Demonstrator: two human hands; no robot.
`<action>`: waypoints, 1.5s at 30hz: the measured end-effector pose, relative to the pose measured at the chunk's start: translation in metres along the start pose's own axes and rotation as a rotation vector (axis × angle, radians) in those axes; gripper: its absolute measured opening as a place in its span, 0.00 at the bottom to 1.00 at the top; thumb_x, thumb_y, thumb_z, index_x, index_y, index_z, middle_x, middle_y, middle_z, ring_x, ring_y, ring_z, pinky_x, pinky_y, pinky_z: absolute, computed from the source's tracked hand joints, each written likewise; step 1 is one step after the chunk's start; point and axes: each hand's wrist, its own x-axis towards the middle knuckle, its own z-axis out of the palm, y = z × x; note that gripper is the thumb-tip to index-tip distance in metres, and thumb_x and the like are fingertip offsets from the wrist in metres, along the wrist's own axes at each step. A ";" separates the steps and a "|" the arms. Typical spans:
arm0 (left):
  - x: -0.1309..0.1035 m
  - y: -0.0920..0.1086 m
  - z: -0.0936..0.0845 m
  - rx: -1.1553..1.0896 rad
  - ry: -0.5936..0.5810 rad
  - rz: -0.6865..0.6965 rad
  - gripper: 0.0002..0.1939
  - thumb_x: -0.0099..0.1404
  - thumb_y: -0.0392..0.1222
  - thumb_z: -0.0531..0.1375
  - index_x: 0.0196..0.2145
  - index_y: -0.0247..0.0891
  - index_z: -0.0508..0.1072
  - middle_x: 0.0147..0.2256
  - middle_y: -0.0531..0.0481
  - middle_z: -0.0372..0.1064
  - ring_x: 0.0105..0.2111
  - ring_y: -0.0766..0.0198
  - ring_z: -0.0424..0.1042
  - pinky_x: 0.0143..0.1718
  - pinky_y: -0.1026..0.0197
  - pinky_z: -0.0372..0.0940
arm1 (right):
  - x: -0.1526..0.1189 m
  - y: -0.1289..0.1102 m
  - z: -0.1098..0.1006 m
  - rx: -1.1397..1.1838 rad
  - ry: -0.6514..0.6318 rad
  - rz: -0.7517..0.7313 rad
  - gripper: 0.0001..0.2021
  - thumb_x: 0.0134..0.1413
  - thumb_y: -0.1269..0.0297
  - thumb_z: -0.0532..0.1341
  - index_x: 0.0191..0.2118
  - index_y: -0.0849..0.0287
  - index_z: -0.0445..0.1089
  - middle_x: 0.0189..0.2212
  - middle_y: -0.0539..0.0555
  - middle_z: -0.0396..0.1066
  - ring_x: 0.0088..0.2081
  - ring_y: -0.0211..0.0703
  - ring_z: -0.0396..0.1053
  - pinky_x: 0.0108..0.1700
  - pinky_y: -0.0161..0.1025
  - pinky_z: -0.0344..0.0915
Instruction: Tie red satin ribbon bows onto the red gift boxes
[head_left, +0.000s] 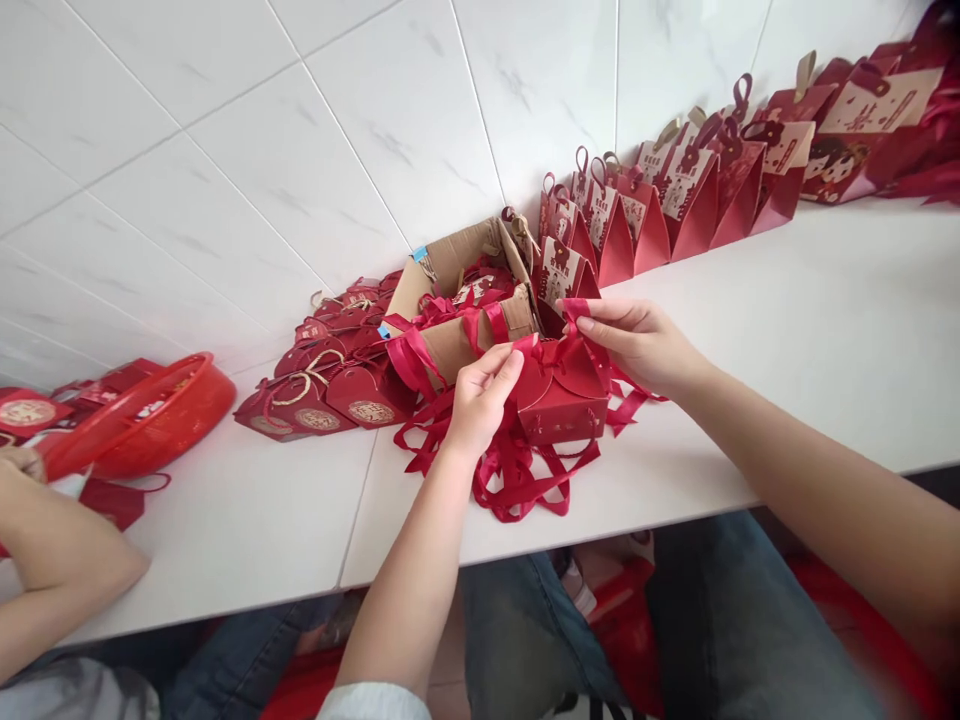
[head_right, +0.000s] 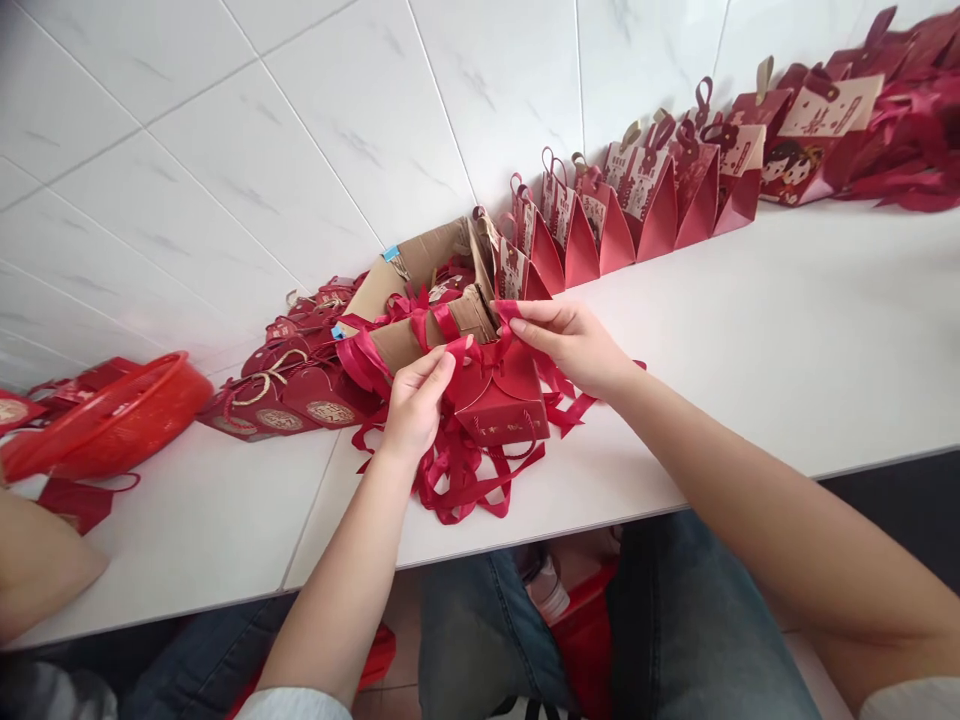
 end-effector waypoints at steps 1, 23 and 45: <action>0.000 0.000 0.000 0.011 -0.007 0.007 0.14 0.63 0.48 0.62 0.43 0.42 0.79 0.44 0.49 0.76 0.51 0.57 0.70 0.55 0.59 0.61 | 0.000 0.001 0.000 -0.031 0.024 -0.008 0.14 0.50 0.60 0.68 0.45 0.51 0.76 0.37 0.49 0.77 0.41 0.40 0.74 0.46 0.38 0.72; 0.002 0.006 -0.002 0.065 0.013 0.010 0.17 0.64 0.47 0.61 0.50 0.42 0.76 0.35 0.49 0.77 0.41 0.60 0.72 0.47 0.60 0.64 | -0.001 0.002 0.008 -0.103 0.217 -0.110 0.08 0.41 0.64 0.73 0.31 0.53 0.79 0.32 0.49 0.78 0.35 0.41 0.76 0.42 0.39 0.74; -0.001 0.006 0.001 0.036 0.127 -0.059 0.13 0.57 0.47 0.66 0.37 0.37 0.78 0.30 0.51 0.73 0.32 0.63 0.70 0.37 0.61 0.64 | -0.006 0.001 0.014 -0.323 0.133 -0.164 0.09 0.49 0.61 0.68 0.38 0.54 0.74 0.30 0.50 0.73 0.32 0.38 0.71 0.36 0.36 0.70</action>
